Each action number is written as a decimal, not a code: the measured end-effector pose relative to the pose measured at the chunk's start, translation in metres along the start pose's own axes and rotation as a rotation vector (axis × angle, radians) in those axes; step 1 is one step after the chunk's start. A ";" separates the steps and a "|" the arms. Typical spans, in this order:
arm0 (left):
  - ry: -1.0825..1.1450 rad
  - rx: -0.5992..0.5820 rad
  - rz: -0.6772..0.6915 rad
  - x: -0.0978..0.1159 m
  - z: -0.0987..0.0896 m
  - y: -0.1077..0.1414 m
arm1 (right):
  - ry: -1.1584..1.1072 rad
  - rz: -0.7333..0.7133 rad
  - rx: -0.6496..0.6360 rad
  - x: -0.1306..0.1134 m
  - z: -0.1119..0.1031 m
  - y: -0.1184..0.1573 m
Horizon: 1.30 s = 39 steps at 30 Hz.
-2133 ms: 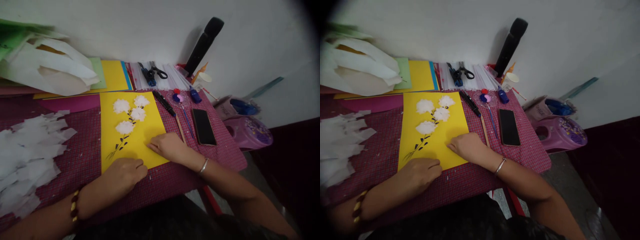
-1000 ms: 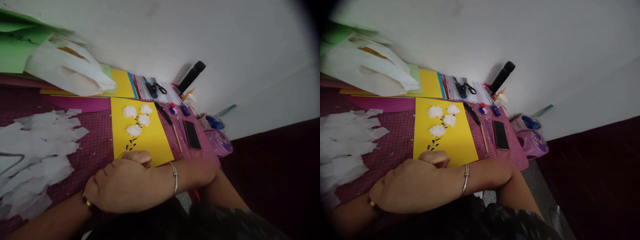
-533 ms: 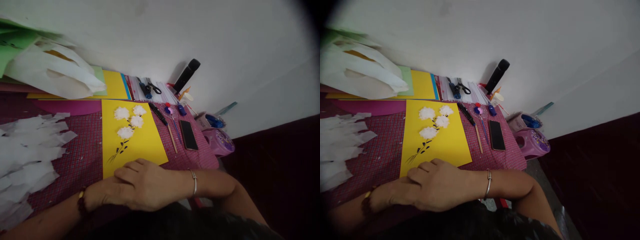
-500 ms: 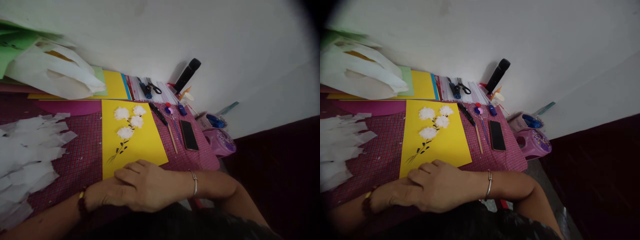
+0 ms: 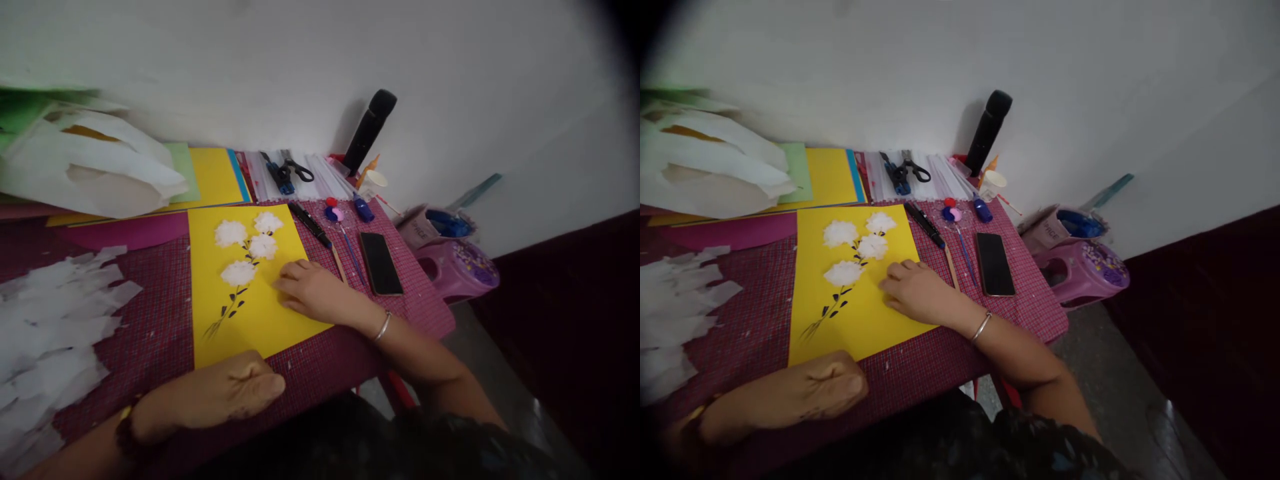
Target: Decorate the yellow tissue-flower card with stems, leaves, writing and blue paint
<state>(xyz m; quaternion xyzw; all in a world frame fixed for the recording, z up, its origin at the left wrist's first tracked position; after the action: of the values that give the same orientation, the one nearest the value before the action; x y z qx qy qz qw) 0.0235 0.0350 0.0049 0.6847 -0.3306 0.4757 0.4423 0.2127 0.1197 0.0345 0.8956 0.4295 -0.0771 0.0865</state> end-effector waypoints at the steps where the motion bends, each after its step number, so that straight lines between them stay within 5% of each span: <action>1: 0.036 -0.040 -0.036 0.000 0.000 0.000 | -0.001 -0.009 0.009 -0.001 0.003 -0.001; 9: 0.302 -0.061 -0.146 -0.004 -0.003 0.000 | -0.099 -0.125 -0.005 0.012 -0.006 0.002; 15: 0.332 -0.041 -0.134 -0.005 -0.003 0.001 | -0.090 0.030 0.027 0.023 -0.005 -0.003; 31: 0.460 -0.005 -0.050 -0.001 -0.006 -0.002 | -0.201 0.010 0.069 0.033 0.005 -0.003; 39: 0.417 -0.018 -0.133 -0.007 -0.005 0.000 | -0.196 0.051 0.092 0.031 0.008 -0.007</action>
<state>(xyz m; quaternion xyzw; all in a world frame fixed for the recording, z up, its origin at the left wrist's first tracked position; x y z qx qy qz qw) 0.0197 0.0402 -0.0009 0.5878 -0.1901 0.5737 0.5379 0.2262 0.1452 0.0195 0.8975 0.3919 -0.1816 0.0888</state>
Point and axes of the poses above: each hand's wrist, its own y-axis away from the middle knuckle, its own z-axis out of the palm, x = y × z, the point moved 2 cm from there along -y, towards the middle knuckle, and after that the axes turned 1 degree about -x, right-handed, at the moved point
